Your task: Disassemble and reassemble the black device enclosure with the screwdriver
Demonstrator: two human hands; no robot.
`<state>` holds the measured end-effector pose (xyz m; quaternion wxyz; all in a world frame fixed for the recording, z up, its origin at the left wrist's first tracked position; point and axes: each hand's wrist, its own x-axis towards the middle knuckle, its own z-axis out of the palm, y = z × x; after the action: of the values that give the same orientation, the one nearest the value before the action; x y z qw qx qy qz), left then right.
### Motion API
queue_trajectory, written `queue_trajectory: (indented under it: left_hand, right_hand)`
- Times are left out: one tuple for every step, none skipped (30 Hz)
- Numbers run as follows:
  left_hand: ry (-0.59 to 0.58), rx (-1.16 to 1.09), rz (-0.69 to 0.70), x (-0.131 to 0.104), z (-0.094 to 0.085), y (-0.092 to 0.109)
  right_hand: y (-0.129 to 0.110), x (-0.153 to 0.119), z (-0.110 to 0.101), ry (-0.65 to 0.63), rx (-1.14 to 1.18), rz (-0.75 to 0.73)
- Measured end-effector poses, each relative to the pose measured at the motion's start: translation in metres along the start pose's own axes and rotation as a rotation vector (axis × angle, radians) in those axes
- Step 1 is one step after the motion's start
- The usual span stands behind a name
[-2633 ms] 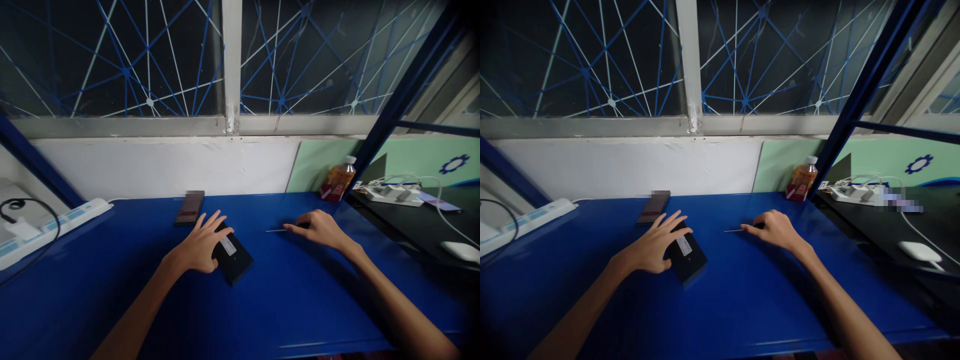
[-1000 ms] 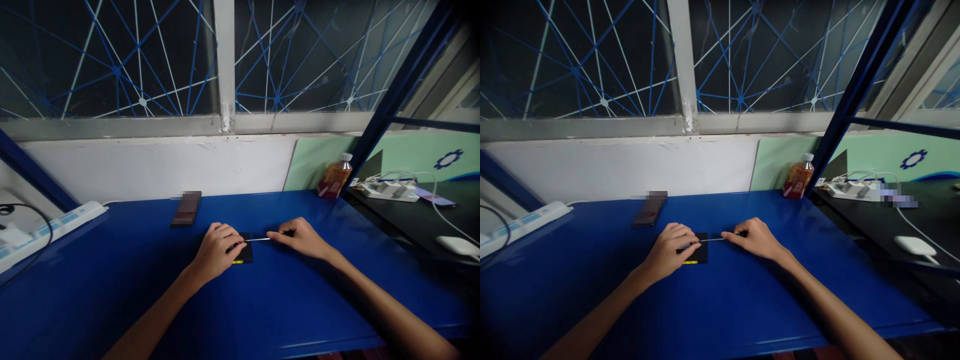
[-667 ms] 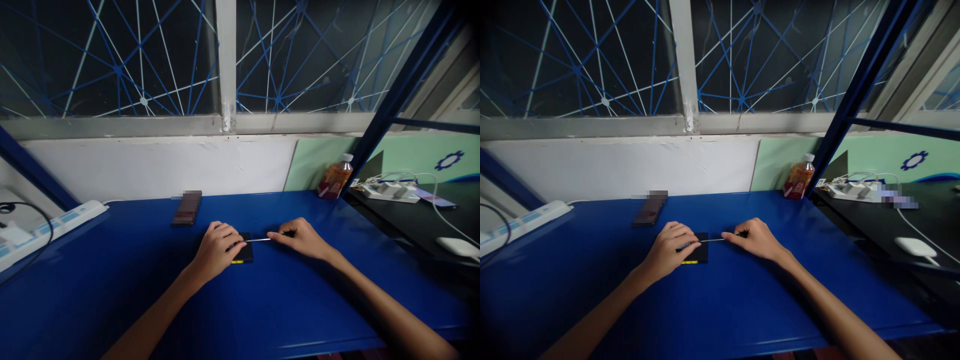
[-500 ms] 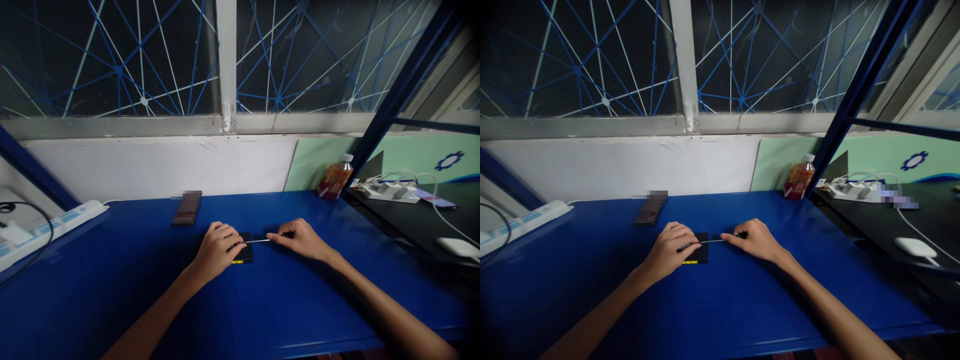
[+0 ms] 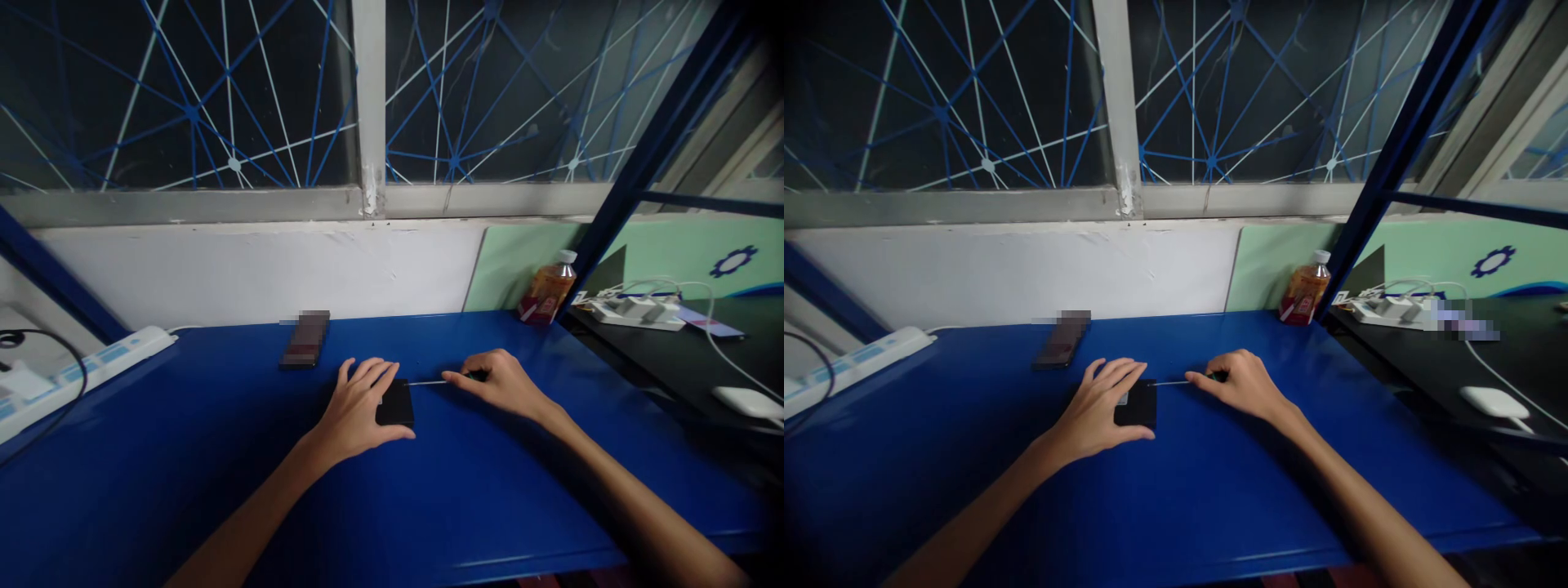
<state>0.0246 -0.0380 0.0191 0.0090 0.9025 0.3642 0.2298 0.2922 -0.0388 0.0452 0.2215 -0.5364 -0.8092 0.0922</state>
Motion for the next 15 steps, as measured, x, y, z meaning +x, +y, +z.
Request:
queue_trajectory:
  left_hand:
    - [-0.027, -0.006, 0.003, -0.001, 0.001, -0.001]
    - [-0.043, -0.013, 0.005, -0.002, 0.003, -0.001]
    - [-0.050, -0.021, 0.006, -0.002, 0.004, -0.001]
    - [-0.051, -0.032, 0.007, -0.003, 0.004, -0.001]
    - [-0.045, -0.045, 0.006, -0.003, 0.004, -0.001]
    - [-0.033, -0.061, 0.003, -0.002, 0.003, -0.001]
    - [-0.014, -0.080, -0.004, -0.002, 0.001, -0.001]
    - [0.006, -0.100, -0.015, -0.001, -0.001, -0.001]
    - [0.029, -0.122, -0.028, 0.000, -0.003, -0.001]
    - [0.053, -0.145, -0.041, 0.000, -0.005, -0.001]
    - [0.072, -0.167, -0.050, 0.001, -0.008, -0.001]
    - [0.087, -0.186, -0.056, 0.001, -0.009, -0.001]
    - [0.096, -0.202, -0.060, 0.001, -0.010, -0.002]
    - [0.101, -0.214, -0.061, 0.001, -0.011, -0.002]
    - [0.105, -0.222, -0.060, 0.001, -0.012, -0.002]
  right_hand:
    - [0.003, 0.000, -0.002, 0.008, -0.006, 0.020]
    - [0.005, 0.001, -0.003, 0.012, -0.013, 0.037]
    - [0.008, 0.001, -0.003, 0.013, -0.020, 0.048]
    - [0.010, 0.002, -0.004, 0.012, -0.028, 0.054]
    - [0.012, 0.002, -0.004, 0.010, -0.036, 0.055]
    - [0.013, 0.003, -0.003, 0.009, -0.042, 0.053]
    - [0.013, 0.003, -0.003, 0.012, -0.045, 0.051]
    - [0.013, 0.003, -0.003, 0.019, -0.043, 0.051]
    - [0.013, 0.002, -0.003, 0.030, -0.037, 0.053]
    - [0.012, 0.002, -0.003, 0.041, -0.027, 0.056]
    - [0.011, 0.002, -0.003, 0.053, -0.015, 0.060]
    - [0.010, 0.001, -0.003, 0.065, -0.004, 0.064]
    - [0.009, 0.001, -0.003, 0.073, 0.004, 0.067]
    - [0.009, 0.001, -0.004, 0.075, 0.009, 0.070]
    - [0.008, 0.001, -0.004, 0.078, 0.009, 0.074]
